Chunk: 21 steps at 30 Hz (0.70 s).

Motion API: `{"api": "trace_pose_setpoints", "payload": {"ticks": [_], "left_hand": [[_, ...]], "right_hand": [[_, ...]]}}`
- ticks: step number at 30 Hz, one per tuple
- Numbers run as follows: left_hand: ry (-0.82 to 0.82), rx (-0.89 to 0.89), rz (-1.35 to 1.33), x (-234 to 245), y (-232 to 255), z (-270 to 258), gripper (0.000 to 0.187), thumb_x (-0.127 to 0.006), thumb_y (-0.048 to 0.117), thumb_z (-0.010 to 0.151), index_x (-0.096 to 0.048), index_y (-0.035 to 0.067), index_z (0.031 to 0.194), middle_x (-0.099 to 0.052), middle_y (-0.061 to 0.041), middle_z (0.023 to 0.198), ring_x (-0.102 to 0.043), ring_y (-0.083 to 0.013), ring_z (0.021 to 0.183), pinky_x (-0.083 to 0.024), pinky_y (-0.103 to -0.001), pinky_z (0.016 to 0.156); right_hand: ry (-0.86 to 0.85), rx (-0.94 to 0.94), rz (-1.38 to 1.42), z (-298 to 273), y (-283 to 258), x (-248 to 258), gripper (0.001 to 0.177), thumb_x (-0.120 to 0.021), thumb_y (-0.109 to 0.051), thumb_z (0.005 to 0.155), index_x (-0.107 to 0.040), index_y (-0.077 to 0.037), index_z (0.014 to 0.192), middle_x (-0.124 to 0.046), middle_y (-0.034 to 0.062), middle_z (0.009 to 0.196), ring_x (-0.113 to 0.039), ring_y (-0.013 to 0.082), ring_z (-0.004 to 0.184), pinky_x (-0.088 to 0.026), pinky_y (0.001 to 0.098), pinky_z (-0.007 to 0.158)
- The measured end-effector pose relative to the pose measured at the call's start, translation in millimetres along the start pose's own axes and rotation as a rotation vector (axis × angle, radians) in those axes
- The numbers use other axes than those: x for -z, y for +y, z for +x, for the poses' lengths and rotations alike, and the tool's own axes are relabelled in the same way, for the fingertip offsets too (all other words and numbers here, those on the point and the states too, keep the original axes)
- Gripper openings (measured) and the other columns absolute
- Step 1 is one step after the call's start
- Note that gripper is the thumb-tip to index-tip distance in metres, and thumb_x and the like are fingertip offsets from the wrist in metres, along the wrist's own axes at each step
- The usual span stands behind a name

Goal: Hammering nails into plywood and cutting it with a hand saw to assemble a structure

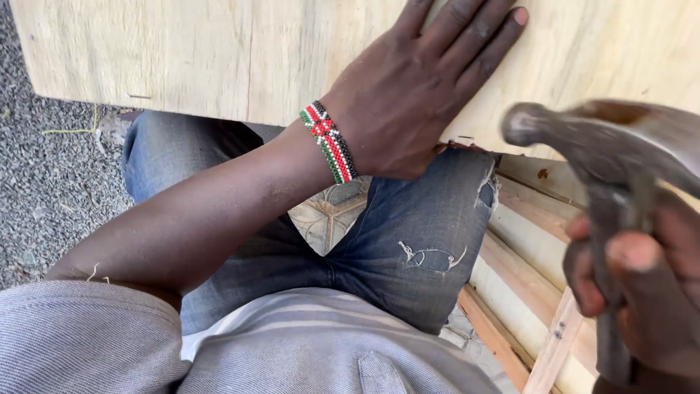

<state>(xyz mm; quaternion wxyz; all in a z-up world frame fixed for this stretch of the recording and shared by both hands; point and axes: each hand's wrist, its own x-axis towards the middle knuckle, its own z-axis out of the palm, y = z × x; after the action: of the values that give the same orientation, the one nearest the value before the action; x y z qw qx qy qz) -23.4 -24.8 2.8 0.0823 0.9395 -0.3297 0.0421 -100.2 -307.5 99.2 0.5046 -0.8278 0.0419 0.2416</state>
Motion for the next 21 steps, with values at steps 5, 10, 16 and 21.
{"api": "trace_pose_setpoints", "payload": {"ticks": [5, 10, 16, 21], "left_hand": [[0.042, -0.015, 0.075, -4.1, -2.3, -1.5, 0.090, -0.061, 0.046, 0.092, -0.027, -0.001, 0.160, -0.042, -0.019, 0.162, -0.043, -0.0324, 0.145, -0.035, -0.046, 0.115], [0.024, -0.004, 0.028, 2.6, -2.1, 0.3, 0.098, -0.064, 0.050, 0.086, -0.026, -0.002, 0.160, -0.039, -0.021, 0.164, -0.038, -0.0350, 0.149, -0.029, -0.051, 0.118], [0.016, -0.006, -0.027, 2.7, -1.9, -0.2, 0.097, -0.066, 0.041, 0.084, -0.027, -0.004, 0.161, -0.032, -0.025, 0.165, -0.033, -0.0377, 0.152, -0.027, -0.055, 0.120], [0.017, -0.004, -0.143, 7.7, -1.3, -1.1, 0.093, -0.065, 0.043, 0.092, -0.033, -0.008, 0.163, -0.022, -0.030, 0.165, -0.022, -0.0431, 0.154, -0.017, -0.061, 0.124]], "right_hand": [[-0.113, 0.102, 0.047, 11.7, -47.2, -17.2, 0.047, -0.048, -0.025, 0.093, -0.046, -0.006, 0.135, -0.040, 0.0027, 0.110, -0.046, 0.0139, 0.032, -0.042, 0.0269, 0.028], [-0.179, -0.022, -0.320, 0.4, 8.3, 10.1, 0.043, -0.041, -0.036, 0.103, -0.061, 0.002, 0.107, -0.053, 0.0050, 0.046, -0.048, 0.0136, 0.040, -0.042, 0.0302, 0.049], [-0.694, -0.045, 1.008, 3.8, 42.0, 28.2, 0.036, -0.062, -0.006, 0.115, -0.054, 0.014, 0.144, -0.054, 0.0492, 0.106, -0.064, 0.0532, 0.087, -0.061, 0.0430, 0.066], [0.043, -0.107, 0.286, -15.3, 86.0, 2.6, 0.034, -0.065, -0.020, 0.084, -0.061, 0.000, 0.112, -0.065, 0.0073, 0.102, -0.056, 0.0189, 0.050, -0.034, 0.0287, 0.034]]}}
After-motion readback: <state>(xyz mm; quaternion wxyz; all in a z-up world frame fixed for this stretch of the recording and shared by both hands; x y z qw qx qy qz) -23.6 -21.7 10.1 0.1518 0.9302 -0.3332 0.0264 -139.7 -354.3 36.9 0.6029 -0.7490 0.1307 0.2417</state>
